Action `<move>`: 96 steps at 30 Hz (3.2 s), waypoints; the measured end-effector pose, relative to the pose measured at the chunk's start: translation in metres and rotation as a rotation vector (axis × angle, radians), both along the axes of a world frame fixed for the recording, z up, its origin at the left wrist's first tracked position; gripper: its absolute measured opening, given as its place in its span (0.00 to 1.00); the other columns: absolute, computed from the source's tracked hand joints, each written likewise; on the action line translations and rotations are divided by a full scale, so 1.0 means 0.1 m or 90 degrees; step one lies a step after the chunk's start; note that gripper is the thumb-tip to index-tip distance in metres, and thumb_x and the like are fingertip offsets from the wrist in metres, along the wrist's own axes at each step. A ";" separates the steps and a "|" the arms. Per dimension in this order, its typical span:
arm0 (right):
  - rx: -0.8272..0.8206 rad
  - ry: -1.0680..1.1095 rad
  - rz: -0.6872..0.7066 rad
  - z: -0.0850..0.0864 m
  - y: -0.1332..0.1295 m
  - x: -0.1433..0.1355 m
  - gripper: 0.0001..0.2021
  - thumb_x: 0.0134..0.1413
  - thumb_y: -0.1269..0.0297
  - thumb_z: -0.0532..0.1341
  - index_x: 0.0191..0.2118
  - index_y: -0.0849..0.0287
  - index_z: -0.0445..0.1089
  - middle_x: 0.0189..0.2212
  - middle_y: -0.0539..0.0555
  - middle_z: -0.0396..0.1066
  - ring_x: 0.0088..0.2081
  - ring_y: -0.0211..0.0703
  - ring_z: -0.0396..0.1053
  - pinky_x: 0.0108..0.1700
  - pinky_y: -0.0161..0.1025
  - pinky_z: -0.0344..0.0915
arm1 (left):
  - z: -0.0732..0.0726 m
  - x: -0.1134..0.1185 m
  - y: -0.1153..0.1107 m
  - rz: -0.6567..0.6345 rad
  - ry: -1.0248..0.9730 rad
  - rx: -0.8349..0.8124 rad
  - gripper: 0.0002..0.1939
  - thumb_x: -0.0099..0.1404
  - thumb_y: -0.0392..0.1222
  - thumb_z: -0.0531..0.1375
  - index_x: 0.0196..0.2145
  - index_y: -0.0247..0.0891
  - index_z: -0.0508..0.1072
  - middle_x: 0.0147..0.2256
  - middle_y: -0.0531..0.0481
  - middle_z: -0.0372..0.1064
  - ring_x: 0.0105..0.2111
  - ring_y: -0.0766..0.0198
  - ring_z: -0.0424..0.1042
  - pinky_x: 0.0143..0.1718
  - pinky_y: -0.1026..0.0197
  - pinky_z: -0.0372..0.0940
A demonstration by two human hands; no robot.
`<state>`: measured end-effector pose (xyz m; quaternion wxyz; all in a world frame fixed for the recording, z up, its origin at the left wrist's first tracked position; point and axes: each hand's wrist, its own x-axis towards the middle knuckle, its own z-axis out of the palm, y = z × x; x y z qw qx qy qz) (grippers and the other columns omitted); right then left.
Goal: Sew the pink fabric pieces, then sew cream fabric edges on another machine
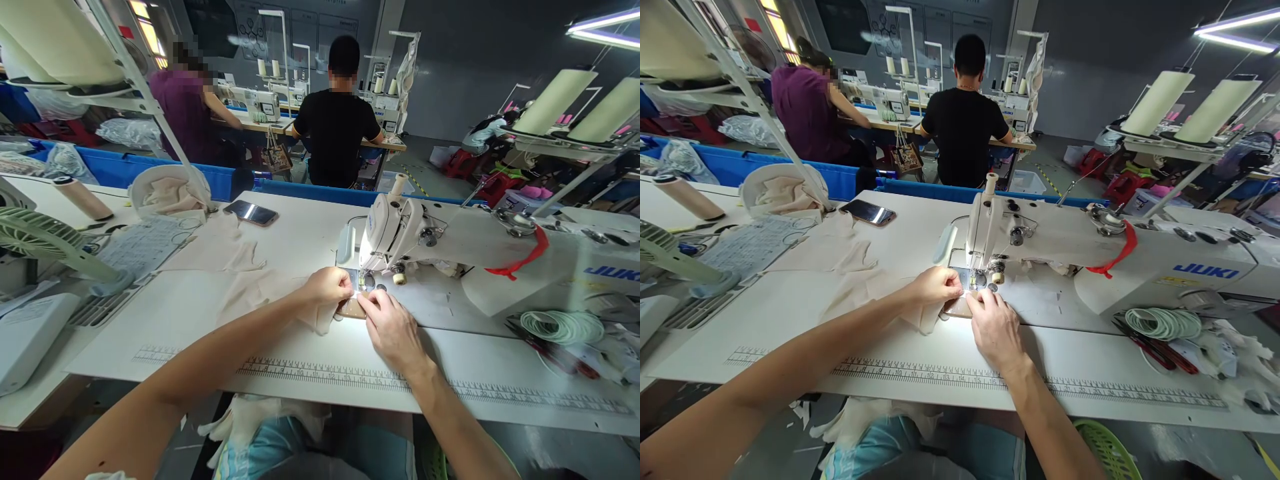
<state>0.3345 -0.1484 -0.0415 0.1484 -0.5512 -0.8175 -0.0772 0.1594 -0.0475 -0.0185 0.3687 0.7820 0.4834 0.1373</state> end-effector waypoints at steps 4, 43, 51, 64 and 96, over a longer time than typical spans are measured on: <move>0.036 -0.045 0.008 -0.01 0.01 -0.01 0.18 0.63 0.73 0.55 0.55 0.58 0.71 0.42 0.56 0.70 0.38 0.45 0.65 0.37 0.41 0.60 | 0.04 0.00 -0.01 -0.025 0.064 0.027 0.06 0.59 0.40 0.58 0.27 0.39 0.74 0.28 0.55 0.75 0.31 0.63 0.72 0.30 0.64 0.60; 0.148 0.029 -0.027 -0.10 0.08 0.20 0.18 0.60 0.76 0.51 0.48 0.62 0.75 0.38 0.57 0.72 0.35 0.47 0.70 0.40 0.43 0.65 | -0.32 0.09 -0.28 -0.258 0.232 0.563 0.15 0.71 0.36 0.49 0.34 0.29 0.74 0.38 0.38 0.67 0.39 0.54 0.64 0.37 0.55 0.64; 0.006 0.307 -0.138 -0.05 0.34 0.27 0.20 0.67 0.54 0.48 0.38 0.58 0.73 0.32 0.59 0.77 0.33 0.47 0.73 0.33 0.39 0.65 | -0.33 0.05 -0.26 -0.275 0.204 0.549 0.15 0.71 0.36 0.49 0.34 0.30 0.74 0.39 0.37 0.68 0.39 0.53 0.64 0.39 0.54 0.65; -0.009 0.352 -0.169 -0.03 0.41 0.26 0.26 0.67 0.45 0.44 0.24 0.54 0.65 0.23 0.54 0.73 0.27 0.43 0.70 0.32 0.37 0.61 | -0.30 0.06 -0.19 -0.263 0.194 0.542 0.13 0.70 0.35 0.51 0.33 0.31 0.73 0.38 0.39 0.68 0.39 0.54 0.64 0.38 0.54 0.66; -0.225 0.430 0.269 -0.19 -1.18 -0.68 0.12 0.68 0.68 0.53 0.35 0.57 0.71 0.28 0.52 0.71 0.32 0.41 0.66 0.36 0.38 0.63 | 0.20 -1.92 -0.83 -0.068 -0.046 -0.242 0.20 0.61 0.60 0.61 0.27 0.39 0.68 0.14 0.59 0.52 0.15 0.70 0.50 0.19 0.65 0.46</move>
